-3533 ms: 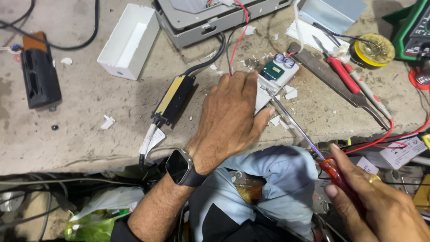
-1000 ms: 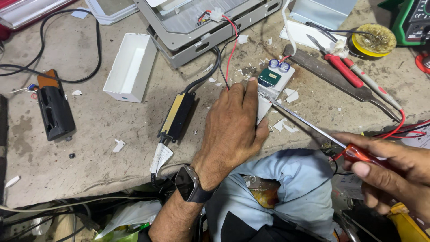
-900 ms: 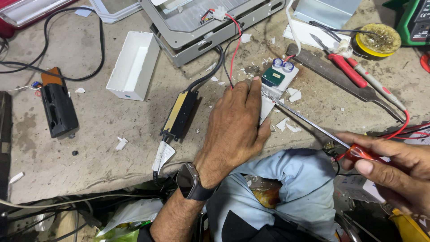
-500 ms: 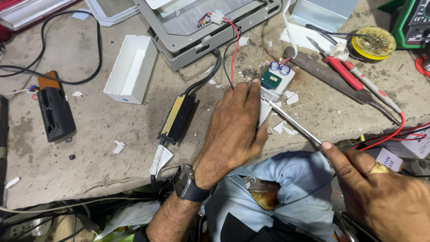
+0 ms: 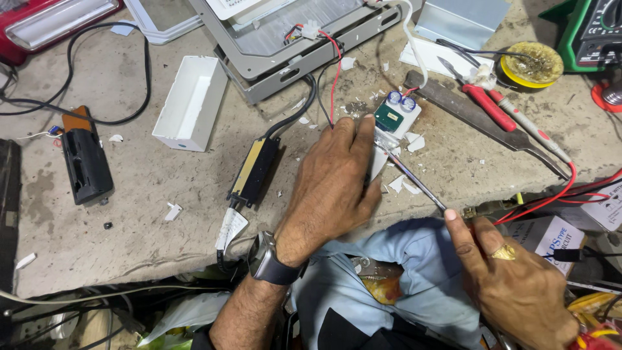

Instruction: The person is repairing a small green circuit board. They use a screwdriver to adjust components, a soldering iron to solder connections, and a multimeter to test the board. The person also handles a white plastic housing and various wires during the process.

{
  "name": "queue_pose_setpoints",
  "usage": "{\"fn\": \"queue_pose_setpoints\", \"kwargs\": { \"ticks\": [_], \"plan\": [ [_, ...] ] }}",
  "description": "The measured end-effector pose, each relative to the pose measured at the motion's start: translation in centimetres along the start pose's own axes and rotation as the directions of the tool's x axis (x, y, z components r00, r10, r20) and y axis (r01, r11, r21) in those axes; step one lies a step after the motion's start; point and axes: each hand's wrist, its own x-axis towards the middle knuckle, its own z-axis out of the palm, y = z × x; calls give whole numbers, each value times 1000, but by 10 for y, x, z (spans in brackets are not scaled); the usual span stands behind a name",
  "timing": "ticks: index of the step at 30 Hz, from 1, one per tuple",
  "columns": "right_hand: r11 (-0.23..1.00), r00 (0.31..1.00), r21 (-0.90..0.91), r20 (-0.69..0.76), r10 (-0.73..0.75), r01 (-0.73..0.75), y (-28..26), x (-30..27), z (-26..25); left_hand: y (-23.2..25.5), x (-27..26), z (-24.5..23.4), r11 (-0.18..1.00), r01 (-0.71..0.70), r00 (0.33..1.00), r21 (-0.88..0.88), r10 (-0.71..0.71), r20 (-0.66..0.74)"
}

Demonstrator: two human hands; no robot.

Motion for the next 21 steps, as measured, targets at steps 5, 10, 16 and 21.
{"fn": "queue_pose_setpoints", "kwargs": {
  "ticks": [5, 10, 16, 21],
  "plan": [
    [987, 999, 157, -34, 39, -33, 5, 15, -5, 1, 0, -3, 1000, 12, 999, -10, -12, -43],
    [860, 988, 487, 96, 124, -155, 27, 19, -34, 4, -6, 3, 988, 147, 981, -38, -151, -122],
    [618, 939, 714, 317, 136, -330, 58, 35, -53, 5, -6, 1, 978, 197, 975, -64, -203, -89],
    [390, 919, 860, 198, 341, -330, 57, 21, -44, 4, -7, 1, 974, 205, 973, -95, -213, -92]
  ]
}}
